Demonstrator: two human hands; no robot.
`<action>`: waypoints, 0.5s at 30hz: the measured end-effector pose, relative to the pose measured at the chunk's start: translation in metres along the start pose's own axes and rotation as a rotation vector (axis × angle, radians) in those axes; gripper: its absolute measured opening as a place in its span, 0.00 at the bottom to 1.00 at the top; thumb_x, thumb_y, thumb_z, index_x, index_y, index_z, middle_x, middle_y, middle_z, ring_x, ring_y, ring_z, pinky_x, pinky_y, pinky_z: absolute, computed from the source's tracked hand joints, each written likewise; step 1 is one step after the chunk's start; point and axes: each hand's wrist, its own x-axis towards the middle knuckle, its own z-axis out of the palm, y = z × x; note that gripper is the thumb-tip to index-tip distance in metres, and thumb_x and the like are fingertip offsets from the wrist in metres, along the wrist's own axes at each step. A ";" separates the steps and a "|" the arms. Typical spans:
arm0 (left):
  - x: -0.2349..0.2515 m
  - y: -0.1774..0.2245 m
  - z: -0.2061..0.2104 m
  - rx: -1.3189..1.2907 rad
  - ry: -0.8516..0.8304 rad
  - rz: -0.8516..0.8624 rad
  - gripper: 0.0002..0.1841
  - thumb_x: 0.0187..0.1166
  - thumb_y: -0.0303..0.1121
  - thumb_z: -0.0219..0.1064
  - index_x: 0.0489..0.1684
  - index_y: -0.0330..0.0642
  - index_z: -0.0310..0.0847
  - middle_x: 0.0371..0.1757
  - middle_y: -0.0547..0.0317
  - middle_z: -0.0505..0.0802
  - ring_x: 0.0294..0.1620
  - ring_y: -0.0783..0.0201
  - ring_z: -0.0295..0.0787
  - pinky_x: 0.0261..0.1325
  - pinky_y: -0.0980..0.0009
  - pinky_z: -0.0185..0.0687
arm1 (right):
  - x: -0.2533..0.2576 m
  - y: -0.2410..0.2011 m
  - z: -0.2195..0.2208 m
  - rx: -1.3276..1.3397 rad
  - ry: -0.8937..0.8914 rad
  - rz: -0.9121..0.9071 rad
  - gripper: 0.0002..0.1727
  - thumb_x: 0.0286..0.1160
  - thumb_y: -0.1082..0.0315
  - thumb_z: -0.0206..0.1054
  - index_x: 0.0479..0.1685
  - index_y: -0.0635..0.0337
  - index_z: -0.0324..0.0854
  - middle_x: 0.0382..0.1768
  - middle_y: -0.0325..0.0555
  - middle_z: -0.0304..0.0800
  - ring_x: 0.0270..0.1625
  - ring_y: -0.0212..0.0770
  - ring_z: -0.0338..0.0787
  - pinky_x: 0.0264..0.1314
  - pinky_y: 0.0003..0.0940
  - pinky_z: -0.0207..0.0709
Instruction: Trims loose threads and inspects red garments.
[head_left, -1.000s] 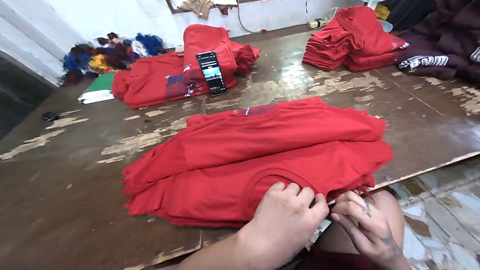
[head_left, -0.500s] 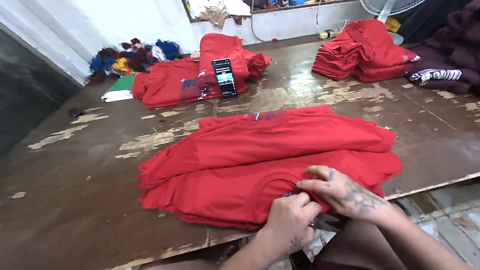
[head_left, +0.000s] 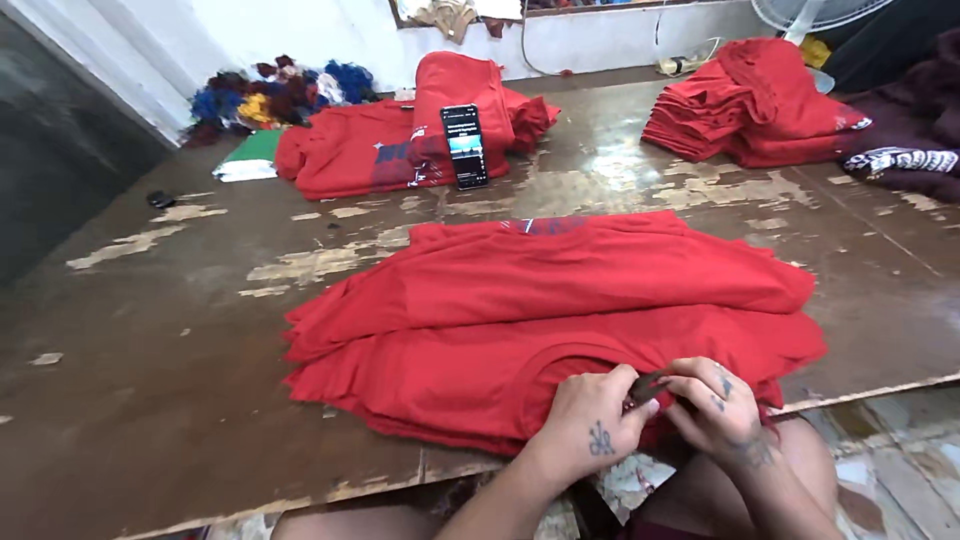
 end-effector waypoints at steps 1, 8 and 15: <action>-0.001 0.000 -0.001 0.029 -0.007 0.017 0.14 0.82 0.40 0.65 0.41 0.36 0.86 0.26 0.52 0.89 0.30 0.55 0.89 0.34 0.54 0.82 | -0.003 -0.001 0.000 0.009 0.006 0.024 0.08 0.76 0.63 0.64 0.38 0.57 0.84 0.42 0.49 0.91 0.50 0.41 0.93 0.56 0.33 0.86; -0.014 -0.009 -0.002 -0.137 -0.021 0.054 0.14 0.90 0.35 0.52 0.43 0.37 0.81 0.31 0.58 0.93 0.32 0.65 0.92 0.38 0.62 0.87 | -0.008 0.000 -0.014 0.076 -0.141 0.072 0.13 0.86 0.58 0.59 0.52 0.50 0.88 0.51 0.46 0.90 0.61 0.39 0.89 0.68 0.32 0.82; -0.015 0.005 0.016 0.095 0.126 0.038 0.11 0.78 0.37 0.68 0.36 0.37 0.86 0.32 0.53 0.90 0.31 0.58 0.90 0.32 0.58 0.84 | -0.007 -0.003 -0.004 0.008 0.004 0.009 0.09 0.79 0.61 0.65 0.44 0.55 0.86 0.41 0.48 0.89 0.50 0.41 0.91 0.57 0.33 0.85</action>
